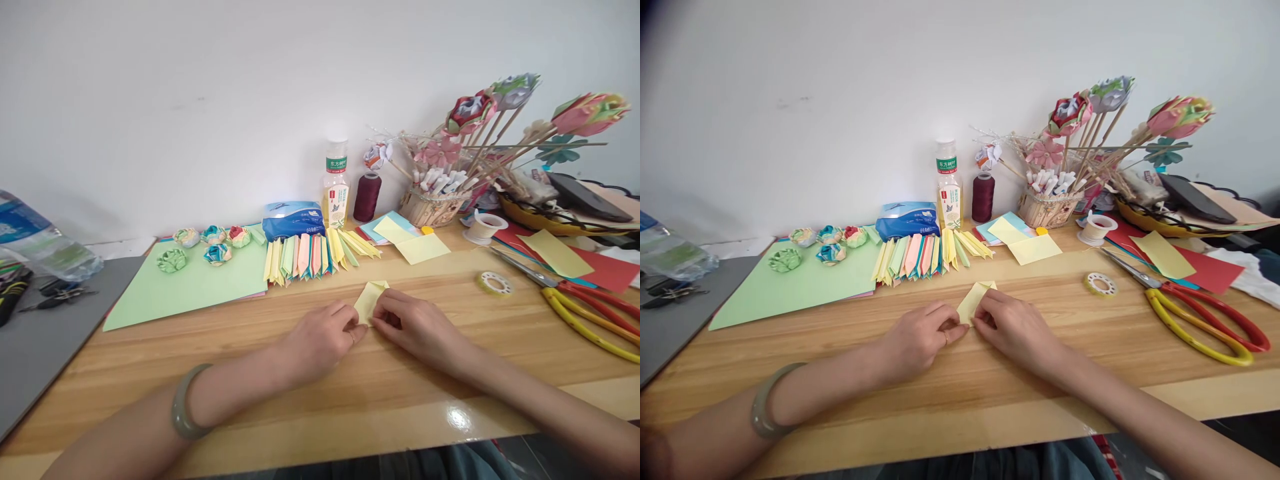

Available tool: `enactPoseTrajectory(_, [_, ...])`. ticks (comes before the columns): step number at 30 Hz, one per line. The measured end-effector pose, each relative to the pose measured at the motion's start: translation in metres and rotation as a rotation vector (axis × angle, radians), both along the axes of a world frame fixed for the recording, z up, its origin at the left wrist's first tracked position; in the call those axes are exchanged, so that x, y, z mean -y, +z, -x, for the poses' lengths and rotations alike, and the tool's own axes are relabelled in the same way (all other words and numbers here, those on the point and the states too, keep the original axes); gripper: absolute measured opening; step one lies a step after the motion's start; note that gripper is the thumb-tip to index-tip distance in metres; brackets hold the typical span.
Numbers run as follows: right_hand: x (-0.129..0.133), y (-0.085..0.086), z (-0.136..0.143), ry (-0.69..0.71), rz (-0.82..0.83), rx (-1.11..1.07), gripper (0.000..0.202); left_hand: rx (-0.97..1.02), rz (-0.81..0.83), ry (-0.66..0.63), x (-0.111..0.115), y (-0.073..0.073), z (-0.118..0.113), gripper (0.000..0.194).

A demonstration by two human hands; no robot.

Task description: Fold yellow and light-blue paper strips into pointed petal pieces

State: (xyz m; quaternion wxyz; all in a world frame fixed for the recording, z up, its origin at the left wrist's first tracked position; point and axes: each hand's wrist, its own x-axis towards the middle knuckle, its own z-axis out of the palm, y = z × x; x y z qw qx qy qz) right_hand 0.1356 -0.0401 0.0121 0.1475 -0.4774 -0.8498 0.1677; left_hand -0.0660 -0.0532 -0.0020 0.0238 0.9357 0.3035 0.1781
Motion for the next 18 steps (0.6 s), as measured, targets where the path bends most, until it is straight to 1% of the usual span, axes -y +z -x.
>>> enactPoseTrajectory(3, [0.001, 0.001, 0.002, -0.019, 0.001, 0.026, 0.013, -0.004, 0.018, 0.012, 0.001, 0.002, -0.002, 0.035])
enactPoseTrajectory(5, [0.002, 0.0, 0.002, -0.021, -0.007, 0.023, 0.012, -0.016, -0.001, 0.003, 0.001, 0.003, -0.002, 0.034])
enactPoseTrajectory(8, [0.004, -0.003, -0.002, 0.005, -0.049, -0.003, 0.004, -0.03, -0.037, -0.01, 0.001, 0.002, -0.002, 0.031])
enactPoseTrajectory(9, [0.004, -0.004, -0.004, 0.025, -0.071, -0.005, 0.004, -0.03, -0.048, -0.013, 0.001, 0.001, -0.002, 0.031])
enactPoseTrajectory(12, [0.004, -0.005, -0.012, 0.129, -0.177, 0.031, 0.014, -0.028, -0.08, -0.008, -0.001, -0.001, -0.001, 0.032])
enactPoseTrajectory(14, [0.004, -0.004, -0.018, 0.23, -0.265, 0.079, 0.023, -0.041, -0.132, -0.031, -0.003, -0.002, 0.001, 0.03])
enactPoseTrajectory(16, [0.005, -0.001, -0.023, 0.34, -0.342, 0.122, 0.027, -0.057, -0.206, -0.071, -0.007, -0.001, 0.003, 0.027])
enactPoseTrajectory(18, [0.008, 0.003, -0.026, 0.426, -0.393, 0.141, 0.027, -0.072, -0.27, -0.072, -0.01, -0.001, 0.005, 0.023])
